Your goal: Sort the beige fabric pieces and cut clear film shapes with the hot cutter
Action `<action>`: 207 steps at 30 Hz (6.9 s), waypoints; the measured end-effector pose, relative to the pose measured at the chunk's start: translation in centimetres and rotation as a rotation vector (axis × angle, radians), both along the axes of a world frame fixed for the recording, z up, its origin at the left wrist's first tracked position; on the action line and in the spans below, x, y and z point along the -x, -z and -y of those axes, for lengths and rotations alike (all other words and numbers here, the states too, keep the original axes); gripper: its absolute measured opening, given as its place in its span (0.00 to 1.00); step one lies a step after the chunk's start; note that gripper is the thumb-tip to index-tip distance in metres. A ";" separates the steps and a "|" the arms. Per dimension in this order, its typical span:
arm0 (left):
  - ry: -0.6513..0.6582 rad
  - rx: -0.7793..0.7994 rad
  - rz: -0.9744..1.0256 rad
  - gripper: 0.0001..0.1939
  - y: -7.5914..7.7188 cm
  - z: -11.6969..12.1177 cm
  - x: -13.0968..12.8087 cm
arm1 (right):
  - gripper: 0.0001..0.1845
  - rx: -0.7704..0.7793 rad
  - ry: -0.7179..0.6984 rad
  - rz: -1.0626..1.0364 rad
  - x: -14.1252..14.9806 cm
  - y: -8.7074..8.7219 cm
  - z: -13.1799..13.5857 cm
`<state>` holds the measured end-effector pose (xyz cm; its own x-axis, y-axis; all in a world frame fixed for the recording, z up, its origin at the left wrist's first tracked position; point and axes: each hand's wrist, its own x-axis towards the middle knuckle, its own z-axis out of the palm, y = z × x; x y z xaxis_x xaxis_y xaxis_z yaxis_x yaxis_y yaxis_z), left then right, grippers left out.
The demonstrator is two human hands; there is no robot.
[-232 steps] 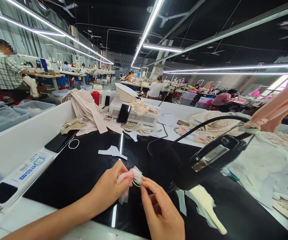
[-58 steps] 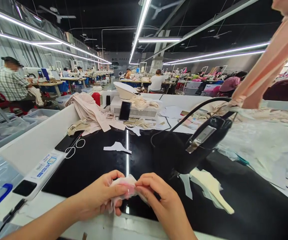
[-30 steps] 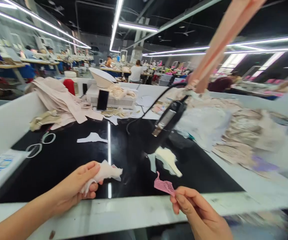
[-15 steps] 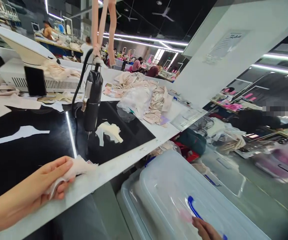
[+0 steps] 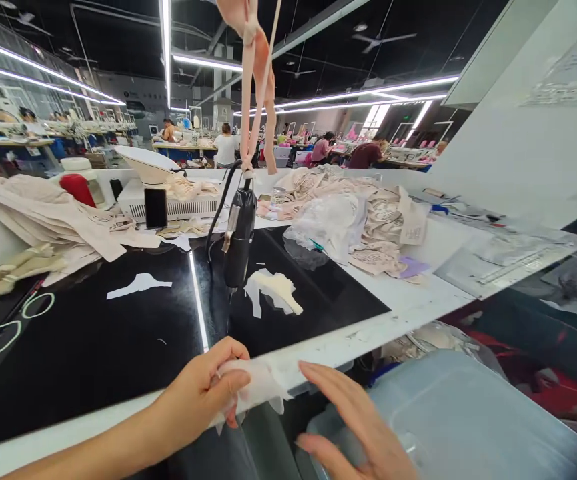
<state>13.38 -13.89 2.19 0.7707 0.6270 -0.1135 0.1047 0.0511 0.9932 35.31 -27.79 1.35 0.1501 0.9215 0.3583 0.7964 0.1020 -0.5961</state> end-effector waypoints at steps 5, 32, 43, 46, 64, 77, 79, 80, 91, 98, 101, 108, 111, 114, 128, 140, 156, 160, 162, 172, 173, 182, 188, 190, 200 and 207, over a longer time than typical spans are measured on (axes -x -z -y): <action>0.071 -0.464 -0.121 0.10 -0.4 -1.1 1.1 | 0.28 -0.040 -0.086 -0.192 2.9 0.5 -4.3; 0.030 -1.753 0.159 0.07 0.6 -6.7 3.3 | 0.05 -0.030 -0.225 -0.355 4.2 1.1 -8.5; 0.080 -1.585 -0.092 0.07 0.7 -7.2 4.0 | 0.11 -0.130 -0.278 -0.287 5.8 2.2 -10.1; 0.061 -1.384 -0.237 0.10 1.1 -7.3 4.4 | 0.23 -0.165 -0.211 -0.234 5.8 2.7 -10.5; 0.072 0.210 -0.044 0.12 0.2 -4.4 -2.5 | 0.24 0.392 -0.162 -1.093 3.5 0.5 -9.7; 0.080 0.267 0.052 0.25 1.7 -5.4 -6.9 | 0.25 0.159 0.250 -1.282 -5.2 -2.3 -10.0; 0.060 -0.074 -0.042 0.19 1.6 -5.0 -7.5 | 0.27 0.087 0.322 -1.312 -6.9 -3.0 -11.0; 0.063 -0.306 -0.081 0.16 1.5 -5.0 -7.9 | 0.26 0.058 0.346 -1.323 -7.7 -3.2 -11.6; 0.088 -1.419 -0.286 0.11 3.7 -8.1 -15.0 | 0.17 -0.023 0.335 -1.296 -9.6 -4.1 -17.5; 0.063 -1.416 -0.327 0.09 3.0 -6.5 -12.8 | 0.17 0.155 0.338 -1.001 -10.1 -1.3 -17.9; 0.058 -1.458 -0.311 0.10 3.5 -6.2 -11.9 | 0.15 0.280 0.355 -0.793 -10.4 -0.2 -17.3; 0.041 -1.549 -0.261 0.11 4.6 -6.2 -10.8 | 0.13 0.390 0.426 -0.279 -11.9 -0.7 -17.0; 0.011 -1.583 -0.235 0.14 4.6 -6.1 -10.4 | 0.15 0.392 0.470 -0.078 -12.2 -1.4 -16.8; 0.003 -1.579 -0.226 0.14 4.5 -6.1 -10.0 | 0.17 0.377 0.516 0.104 -12.2 -1.9 -16.6; 0.027 -1.500 -0.229 0.15 5.1 -6.1 -9.7 | 0.10 0.204 0.236 0.398 -7.0 -1.1 -13.7; 0.178 -1.485 -0.320 0.14 3.7 -6.0 -8.5 | 0.13 0.138 -0.105 0.120 -5.9 -0.4 -16.9; 0.106 -1.717 -0.006 0.08 3.4 -4.1 -5.6 | 0.12 -0.036 -0.199 0.200 -3.3 -1.5 -17.9; 0.111 -1.743 0.068 0.08 3.7 -3.9 -4.1 | 0.09 -0.004 -0.220 0.295 -1.4 -0.9 -20.0; 0.088 -1.742 0.080 0.08 3.7 -4.1 -3.3 | 0.07 -0.002 -0.223 0.311 -1.1 -0.5 -21.1; 0.130 -1.169 -0.065 0.11 2.2 -4.1 0.3 | 0.13 0.045 -0.264 0.012 -1.6 -4.2 -18.4; 0.138 -1.066 -0.103 0.12 1.7 -4.1 0.7 | 0.13 0.095 -0.255 -0.047 -1.8 -4.7 -17.8; -0.089 -0.320 -0.201 0.14 -0.6 -5.0 2.2 | 0.17 0.343 -0.289 -0.505 -2.1 -6.9 -13.3; -0.080 0.386 0.214 0.28 -0.9 -5.3 1.6 | 0.21 0.518 -0.384 -0.726 2.6 -6.4 -12.0; -0.083 0.568 0.253 0.24 -1.3 -5.2 1.9 | 0.21 0.544 -0.390 -0.708 3.7 -5.8 -12.3; -0.319 0.472 0.005 0.14 -1.6 -5.9 6.3 | 0.16 0.604 -0.404 -0.587 5.7 -2.4 -13.8; -0.428 0.272 -0.109 0.10 -1.7 -6.6 8.9 | 0.15 0.618 -0.413 -0.666 8.7 -1.6 -15.3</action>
<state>4.49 -7.27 3.89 0.4265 0.8203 -0.3810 0.1198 0.3663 0.9228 26.59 -12.52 2.93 -0.2281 0.9429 -0.2426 0.2524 -0.1833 -0.9501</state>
